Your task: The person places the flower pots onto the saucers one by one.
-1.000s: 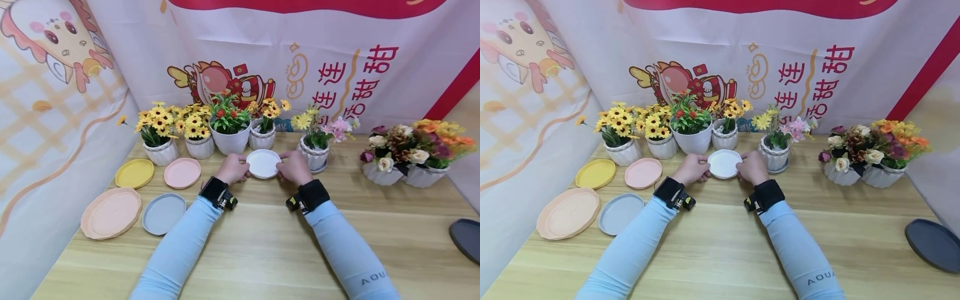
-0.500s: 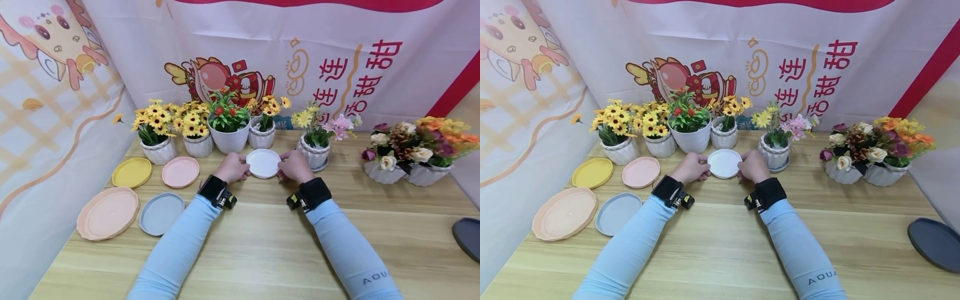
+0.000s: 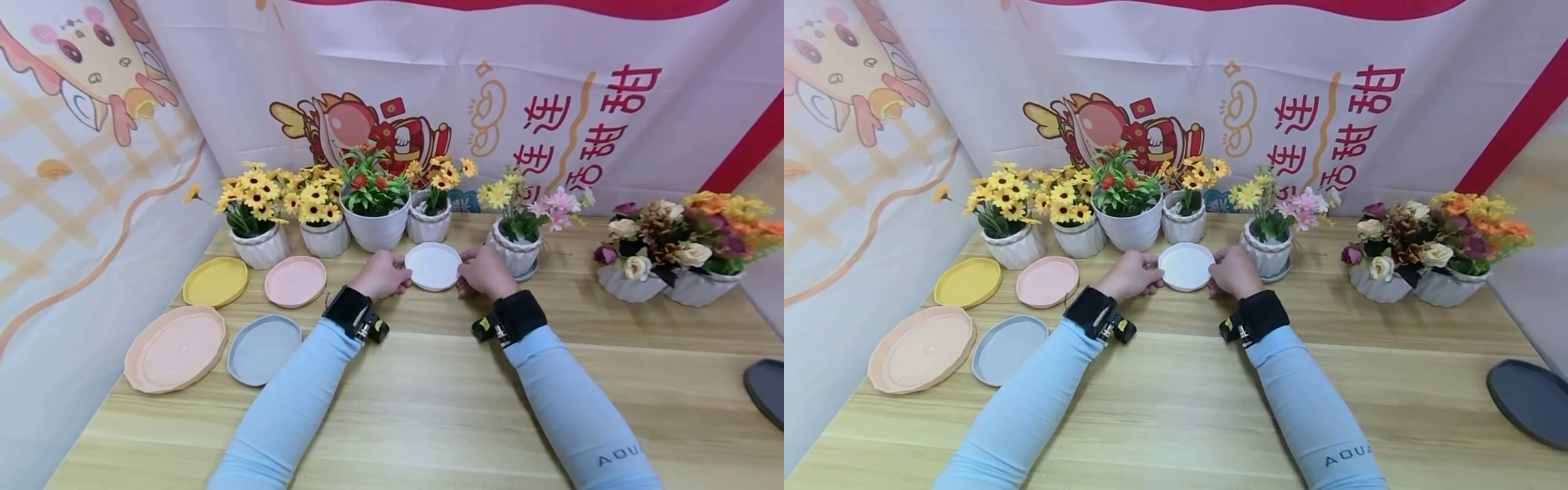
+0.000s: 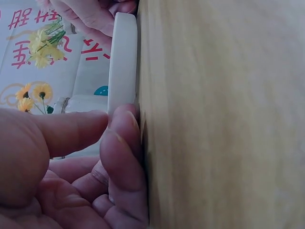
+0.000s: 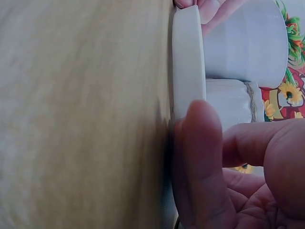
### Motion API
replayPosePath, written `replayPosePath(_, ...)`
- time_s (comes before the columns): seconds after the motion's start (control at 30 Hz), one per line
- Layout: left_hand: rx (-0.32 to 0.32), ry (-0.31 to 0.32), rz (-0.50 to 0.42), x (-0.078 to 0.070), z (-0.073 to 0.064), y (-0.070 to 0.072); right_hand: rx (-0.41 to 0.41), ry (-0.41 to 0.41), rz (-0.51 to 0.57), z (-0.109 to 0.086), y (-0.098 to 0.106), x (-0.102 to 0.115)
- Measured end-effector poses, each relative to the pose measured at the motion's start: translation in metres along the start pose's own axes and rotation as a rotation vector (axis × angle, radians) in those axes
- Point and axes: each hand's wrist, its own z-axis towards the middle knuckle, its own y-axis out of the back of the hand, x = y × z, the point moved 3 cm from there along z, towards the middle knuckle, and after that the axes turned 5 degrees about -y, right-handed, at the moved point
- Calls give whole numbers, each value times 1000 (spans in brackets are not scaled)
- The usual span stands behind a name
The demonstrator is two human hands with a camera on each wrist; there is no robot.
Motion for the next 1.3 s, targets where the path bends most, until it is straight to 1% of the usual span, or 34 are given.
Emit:
replayPosePath(0.2,-1,7,-26,0,0,0,2,23,19,-3,0,2)
replayPosePath(0.33,1,16,-41,1,1,0,-13,26,-53,-9,6,5)
replayPosePath(0.43,2,21,-42,3,2,1,-34,45,-67,-18,15,14)
replayPosePath(0.57,5,24,-31,4,2,-1,-52,93,44,-28,27,29)
replayPosePath(0.67,-2,24,-32,4,2,-1,-63,119,100,-27,35,46)
replayPosePath(0.77,-16,16,-33,3,1,-2,-53,120,128,-16,41,63)
replayPosePath(0.87,-22,5,-25,3,2,-3,-26,63,152,1,44,75)
replayPosePath(1.03,-22,-16,14,1,1,-3,17,-55,207,28,39,80)
replayPosePath(1.1,-28,-20,21,1,0,-3,30,-75,208,38,33,80)
replayPosePath(1.2,-43,-28,21,2,1,-2,23,-98,147,53,24,81)
replayPosePath(1.3,-48,-35,15,3,2,-3,0,-110,53,64,18,82)
